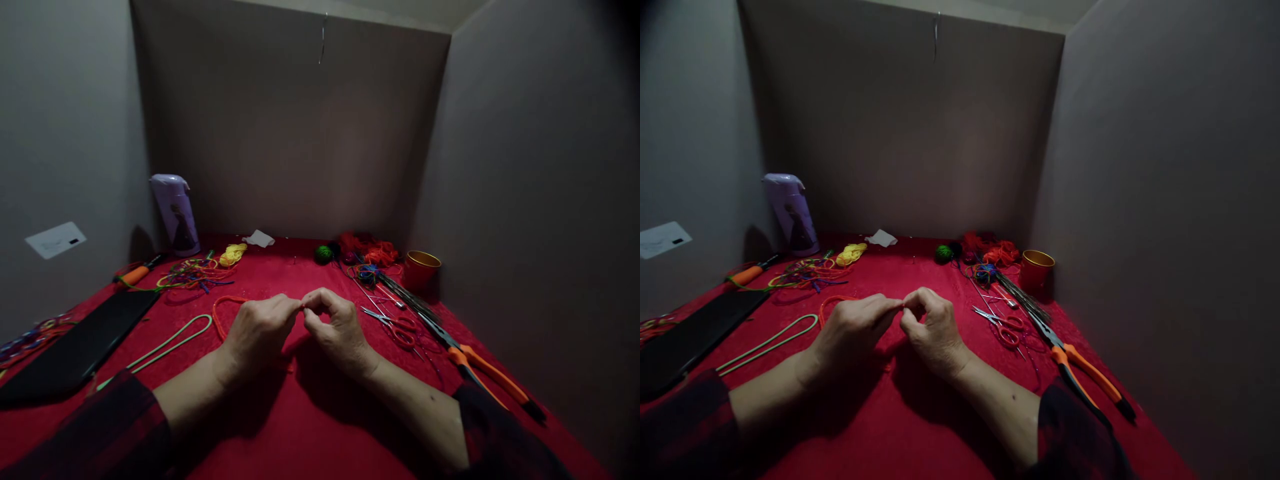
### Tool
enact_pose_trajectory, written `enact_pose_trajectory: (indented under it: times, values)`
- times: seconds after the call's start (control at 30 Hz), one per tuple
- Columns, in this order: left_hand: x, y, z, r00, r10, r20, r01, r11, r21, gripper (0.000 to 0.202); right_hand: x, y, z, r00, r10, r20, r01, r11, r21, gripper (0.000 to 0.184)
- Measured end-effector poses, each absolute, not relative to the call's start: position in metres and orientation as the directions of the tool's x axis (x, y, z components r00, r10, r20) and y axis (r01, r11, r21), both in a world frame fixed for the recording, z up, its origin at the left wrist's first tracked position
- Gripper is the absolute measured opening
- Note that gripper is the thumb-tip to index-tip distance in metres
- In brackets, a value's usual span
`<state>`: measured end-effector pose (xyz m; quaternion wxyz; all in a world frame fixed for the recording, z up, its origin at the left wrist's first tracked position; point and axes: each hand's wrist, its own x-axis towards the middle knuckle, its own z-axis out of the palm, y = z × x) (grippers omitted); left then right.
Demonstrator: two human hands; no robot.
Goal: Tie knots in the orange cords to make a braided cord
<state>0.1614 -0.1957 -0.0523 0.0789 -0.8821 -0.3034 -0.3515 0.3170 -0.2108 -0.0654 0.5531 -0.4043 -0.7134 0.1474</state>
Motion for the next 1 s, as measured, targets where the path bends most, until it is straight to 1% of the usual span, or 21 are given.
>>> enact_pose_trajectory:
  times: [0.03,0.07,0.1,0.17,0.27,0.4,0.5,0.57,0.63,0.67,0.73,0.8,0.87,0.93,1.0]
  values:
    - [0.162,-0.195,-0.053,0.575,0.488,0.657,0.602,-0.796,0.065,0.021,0.317,-0.211,-0.065,-0.059,0.752,0.657,0.421,0.615,-0.667,0.011]
    - [0.162,-0.195,-0.053,0.566,0.512,0.646,0.61,-0.787,0.089,0.021,0.317,-0.211,-0.065,-0.056,0.763,0.644,0.435,0.599,-0.672,0.011]
    - [0.162,-0.194,-0.054,0.546,0.549,0.633,0.614,-0.776,0.143,0.019,0.317,-0.211,-0.065,-0.052,0.773,0.633,0.452,0.583,-0.675,0.011]
    - [0.163,-0.193,-0.054,0.492,0.638,0.592,0.597,-0.743,0.304,0.016,0.318,-0.211,-0.064,-0.044,0.789,0.613,0.48,0.555,-0.68,0.011]
    - [0.164,-0.193,-0.053,0.439,0.76,0.479,0.538,-0.65,0.537,0.014,0.32,-0.21,-0.064,-0.05,0.805,0.591,0.491,0.535,-0.687,0.01]
    - [0.167,-0.193,-0.047,0.409,0.845,0.344,0.378,-0.5,0.779,0.016,0.322,-0.207,-0.067,-0.077,0.816,0.574,0.496,0.53,-0.687,0.011]
    - [0.168,-0.192,-0.043,0.421,0.87,0.257,0.24,-0.381,0.893,0.015,0.323,-0.207,-0.067,-0.095,0.815,0.571,0.495,0.536,-0.684,0.011]
    - [0.166,-0.189,-0.043,0.438,0.885,0.157,0.159,-0.248,0.956,0.016,0.323,-0.208,-0.067,-0.112,0.813,0.571,0.486,0.546,-0.683,0.011]
    - [0.164,-0.186,-0.046,0.475,0.88,0.015,0.058,-0.048,0.997,0.019,0.322,-0.208,-0.066,-0.121,0.815,0.567,0.466,0.551,-0.692,0.011]
    - [0.163,-0.184,-0.048,0.504,0.862,-0.047,0.006,0.051,0.999,0.021,0.321,-0.209,-0.066,-0.122,0.818,0.561,0.451,0.55,-0.703,0.012]
    - [0.161,-0.182,-0.051,0.557,0.823,-0.106,-0.078,0.179,0.981,0.022,0.32,-0.208,-0.066,-0.119,0.831,0.543,0.419,0.538,-0.731,0.012]
    - [0.16,-0.182,-0.053,0.574,0.812,-0.102,-0.115,0.204,0.972,0.022,0.319,-0.207,-0.067,-0.109,0.837,0.536,0.4,0.53,-0.748,0.011]
    - [0.161,-0.183,-0.054,0.564,0.82,-0.095,-0.119,0.194,0.974,0.022,0.319,-0.206,-0.068,-0.083,0.823,0.562,0.401,0.544,-0.737,0.008]
    - [0.163,-0.184,-0.054,0.554,0.827,-0.097,-0.114,0.191,0.975,0.023,0.319,-0.206,-0.069,-0.061,0.788,0.612,0.43,0.574,-0.697,0.006]
    - [0.164,-0.185,-0.053,0.544,0.833,-0.101,-0.115,0.193,0.974,0.024,0.32,-0.207,-0.069,-0.067,0.759,0.647,0.467,0.597,-0.652,0.009]
